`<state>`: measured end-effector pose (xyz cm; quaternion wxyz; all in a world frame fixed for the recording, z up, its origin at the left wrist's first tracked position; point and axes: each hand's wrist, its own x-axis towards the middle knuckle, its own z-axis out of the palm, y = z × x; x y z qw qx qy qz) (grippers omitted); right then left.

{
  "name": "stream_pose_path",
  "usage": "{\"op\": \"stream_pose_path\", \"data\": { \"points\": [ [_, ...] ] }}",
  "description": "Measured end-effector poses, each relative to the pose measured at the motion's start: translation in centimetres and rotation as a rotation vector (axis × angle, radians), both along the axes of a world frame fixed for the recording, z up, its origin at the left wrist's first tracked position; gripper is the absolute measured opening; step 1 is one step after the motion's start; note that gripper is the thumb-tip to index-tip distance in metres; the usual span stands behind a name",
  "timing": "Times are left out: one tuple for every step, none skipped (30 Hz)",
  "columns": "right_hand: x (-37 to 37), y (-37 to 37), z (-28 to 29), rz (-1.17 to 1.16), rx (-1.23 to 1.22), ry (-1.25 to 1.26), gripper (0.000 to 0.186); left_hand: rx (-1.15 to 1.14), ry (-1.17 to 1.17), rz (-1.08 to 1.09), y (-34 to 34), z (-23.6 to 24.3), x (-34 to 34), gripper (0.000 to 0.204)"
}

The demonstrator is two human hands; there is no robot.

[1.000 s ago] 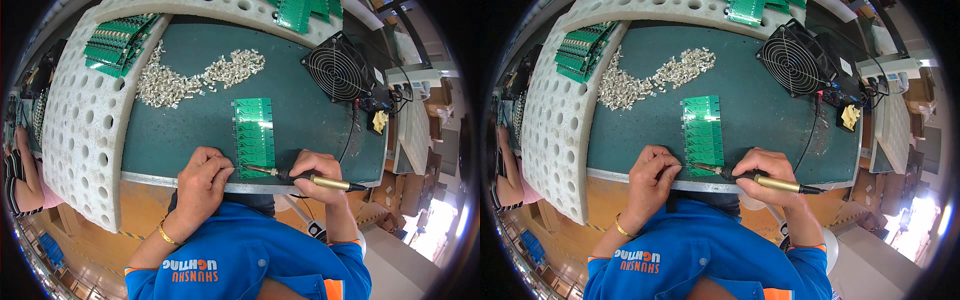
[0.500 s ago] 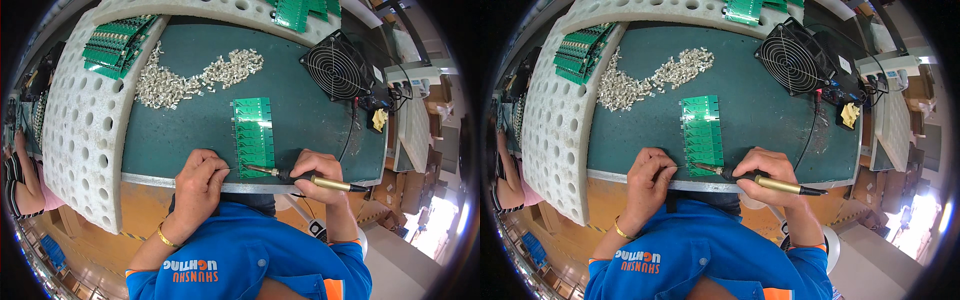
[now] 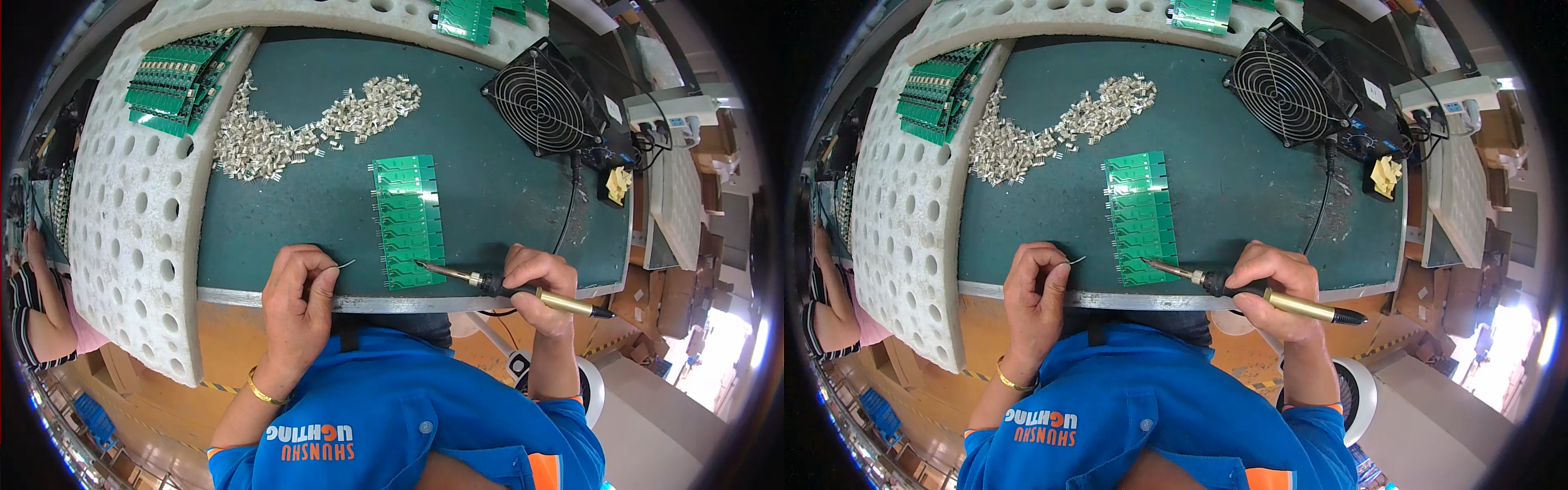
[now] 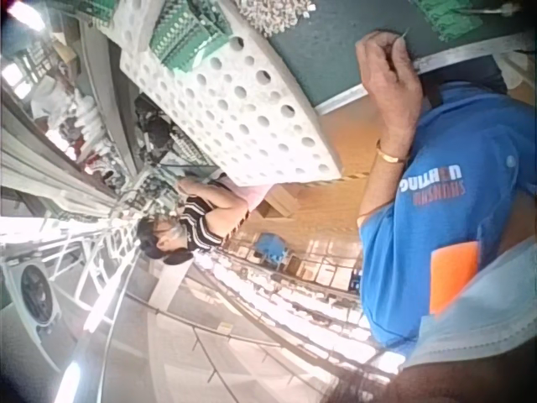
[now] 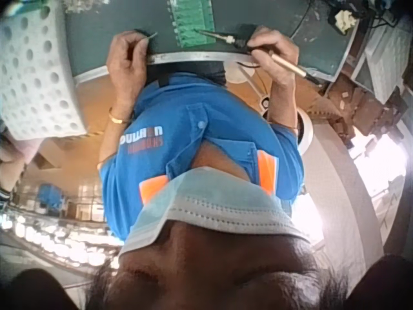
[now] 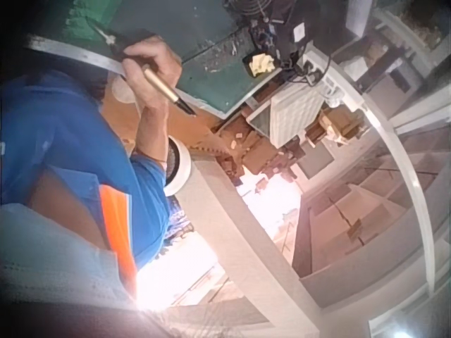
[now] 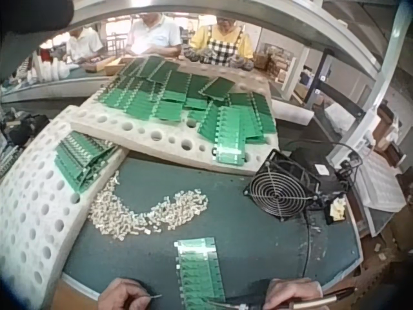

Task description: The person solders electronic components onto a circuit board using a soldering iron and solder wire, places the completed board onto a foam holder, and takes a new circuit board to solder components onto it.

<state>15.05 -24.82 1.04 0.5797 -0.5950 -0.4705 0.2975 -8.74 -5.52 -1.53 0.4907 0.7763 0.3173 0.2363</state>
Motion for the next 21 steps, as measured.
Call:
{"op": "stream_pose_path", "data": {
  "points": [
    [-0.4, 0.0, -0.2, -0.033, 0.017, 0.066, 0.018, 0.016, -0.009, 0.013, 0.0, -0.2, 0.0, 0.007],
    [-0.8, -0.1, -0.4, -0.067, 0.034, 0.132, 0.019, 0.032, -0.018, 0.026, 0.0, -0.3, 0.0, 0.007],
    [-1.1, -0.2, -0.6, -0.067, 0.033, 0.132, 0.019, 0.031, -0.018, 0.026, -0.1, -0.4, -0.1, 0.007],
    [-1.4, -0.3, -1.0, -0.085, 0.047, 0.153, 0.020, -0.020, 0.011, 0.042, -0.2, -0.5, -0.3, 0.007],
    [-1.7, -0.4, -1.3, -0.104, 0.062, 0.174, 0.021, -0.071, 0.041, 0.058, -0.2, -0.5, -0.3, 0.008],
    [-2.0, -0.5, -1.5, -0.106, 0.063, 0.174, 0.021, -0.070, 0.040, 0.056, -0.2, -0.5, -0.3, 0.008],
    [-2.4, -0.5, -1.7, -0.135, 0.068, 0.200, 0.022, -0.085, 0.027, 0.074, -0.3, -0.5, -0.2, 0.007],
    [-2.7, -0.6, -1.8, -0.165, 0.073, 0.225, 0.023, -0.100, 0.014, 0.092, -0.3, -0.5, -0.2, 0.007],
    [-3.0, -0.7, -2.0, -0.170, 0.076, 0.224, 0.023, -0.098, 0.013, 0.088, -0.3, -0.4, -0.2, 0.007],
    [-3.1, -0.7, -2.2, -0.178, 0.074, 0.256, 0.024, -0.095, -0.004, 0.078, -0.3, -0.4, -0.1, 0.006],
    [-3.3, -0.8, -2.3, -0.186, 0.074, 0.287, 0.024, -0.092, -0.021, 0.068, -0.2, -0.4, -0.1, 0.006],
    [-3.4, -0.7, -2.5, -0.189, 0.077, 0.286, 0.024, -0.090, -0.023, 0.065, -0.2, -0.4, -0.1, 0.006],
    [-3.6, -0.7, -2.6, -0.221, 0.082, 0.298, 0.026, -0.097, -0.026, 0.063, -0.2, -0.4, -0.1, 0.007],
    [-3.8, -0.7, -2.7, -0.253, 0.088, 0.311, 0.027, -0.105, -0.029, 0.062, -0.2, -0.5, -0.1, 0.007],
    [-4.0, -0.6, -2.8, -0.257, 0.090, 0.310, 0.027, -0.104, -0.031, 0.058, -0.1, -0.5, -0.1, 0.007],
    [-4.1, -0.4, -2.9, -0.287, 0.094, 0.340, 0.027, -0.114, -0.028, 0.057, -0.1, -0.5, -0.2, 0.007],
    [-4.2, -0.3, -3.0, -0.318, 0.098, 0.370, 0.028, -0.125, -0.024, 0.057, -0.1, -0.5, -0.2, 0.008],
    [-4.3, -0.2, -3.2, -0.319, 0.104, 0.374, 0.029, -0.124, -0.024, 0.054, -0.1, -0.5, -0.2, 0.008],
    [-4.4, -0.1, -3.3, -0.321, 0.106, 0.375, 0.029, -0.111, -0.037, 0.059, -0.1, -0.6, -0.1, 0.008],
    [-4.5, 0.1, -3.4, -0.325, 0.108, 0.388, 0.029, -0.099, -0.050, 0.064, -0.1, -0.7, -0.1, 0.009],
    [-4.6, 0.2, -3.5, -0.329, 0.110, 0.401, 0.029, -0.097, -0.050, 0.063, -0.1, -0.7, 0.0, 0.009]
  ]
}}
